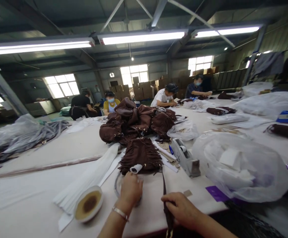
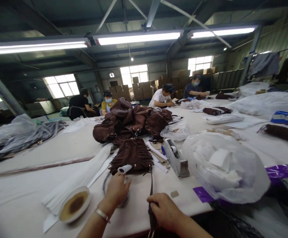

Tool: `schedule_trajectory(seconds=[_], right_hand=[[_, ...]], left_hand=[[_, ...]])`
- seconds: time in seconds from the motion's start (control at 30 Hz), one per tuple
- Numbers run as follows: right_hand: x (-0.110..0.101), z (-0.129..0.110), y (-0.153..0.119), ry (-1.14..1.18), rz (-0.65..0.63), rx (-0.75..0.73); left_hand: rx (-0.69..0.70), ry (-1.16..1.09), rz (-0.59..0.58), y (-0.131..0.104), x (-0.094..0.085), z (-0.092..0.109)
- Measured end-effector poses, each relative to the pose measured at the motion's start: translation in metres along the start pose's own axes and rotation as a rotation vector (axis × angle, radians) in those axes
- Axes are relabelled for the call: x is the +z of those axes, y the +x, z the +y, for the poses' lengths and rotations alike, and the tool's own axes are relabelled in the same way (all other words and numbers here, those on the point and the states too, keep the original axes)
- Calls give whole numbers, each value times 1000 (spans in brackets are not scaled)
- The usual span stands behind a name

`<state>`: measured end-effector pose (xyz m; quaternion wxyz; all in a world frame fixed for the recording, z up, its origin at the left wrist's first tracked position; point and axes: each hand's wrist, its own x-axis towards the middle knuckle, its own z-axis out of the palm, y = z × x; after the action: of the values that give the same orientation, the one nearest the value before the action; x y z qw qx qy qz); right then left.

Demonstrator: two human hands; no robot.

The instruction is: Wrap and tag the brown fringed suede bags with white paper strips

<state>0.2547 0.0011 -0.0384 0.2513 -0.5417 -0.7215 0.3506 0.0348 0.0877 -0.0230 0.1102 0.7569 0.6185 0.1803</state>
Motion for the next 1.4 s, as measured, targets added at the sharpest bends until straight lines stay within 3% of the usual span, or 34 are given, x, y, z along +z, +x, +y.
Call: schedule_trajectory(seconds=[0.03, 0.1, 0.13, 0.2, 0.27, 0.37, 0.5, 0.67, 0.77, 0.83, 0.9, 1.03, 1.13, 1.27, 1.4], right_hand=[[3, -2, 0, 2, -31, -33], [6, -2, 2, -81, -70, -103], [6, -2, 4, -173, -79, -139], [5, -1, 10, -410, -73, -195], [1, 1, 18, -605, -40, -256], [-1, 5, 29, -681, -6, -370], [6, 9, 23, -647, -39, -492], [18, 5, -3, -555, -10, -543], [22, 1, -3, -550, 33, -512], [25, 0, 2, -573, 71, -493], [29, 1, 8, -582, 102, -488], [37, 6, 11, -546, 168, -535], [40, 10, 12, -503, 201, -602], [36, 13, 16, -490, 219, -608], [34, 3, 17, -472, 171, -531]], left_hand=[[57, 0, 28, -21, 2, 0], [298, -18, 184, -64, 10, -5], [353, -6, 260, -83, 14, -11], [327, 47, 388, -111, 25, -27], [202, 88, 453, -126, 35, -45], [57, 91, 443, -126, 45, -63], [49, 54, 347, -105, 46, -65], [-24, -35, 298, -49, 28, -68], [-93, -81, 377, -14, 13, -70], [-98, -99, 417, -9, 6, -66], [-55, -120, 414, -23, 2, -59], [242, -221, 252, -87, 3, -41], [290, -175, 147, -122, 7, -33], [208, -71, 106, -123, 12, -35], [239, -34, 128, -110, 15, -41]])
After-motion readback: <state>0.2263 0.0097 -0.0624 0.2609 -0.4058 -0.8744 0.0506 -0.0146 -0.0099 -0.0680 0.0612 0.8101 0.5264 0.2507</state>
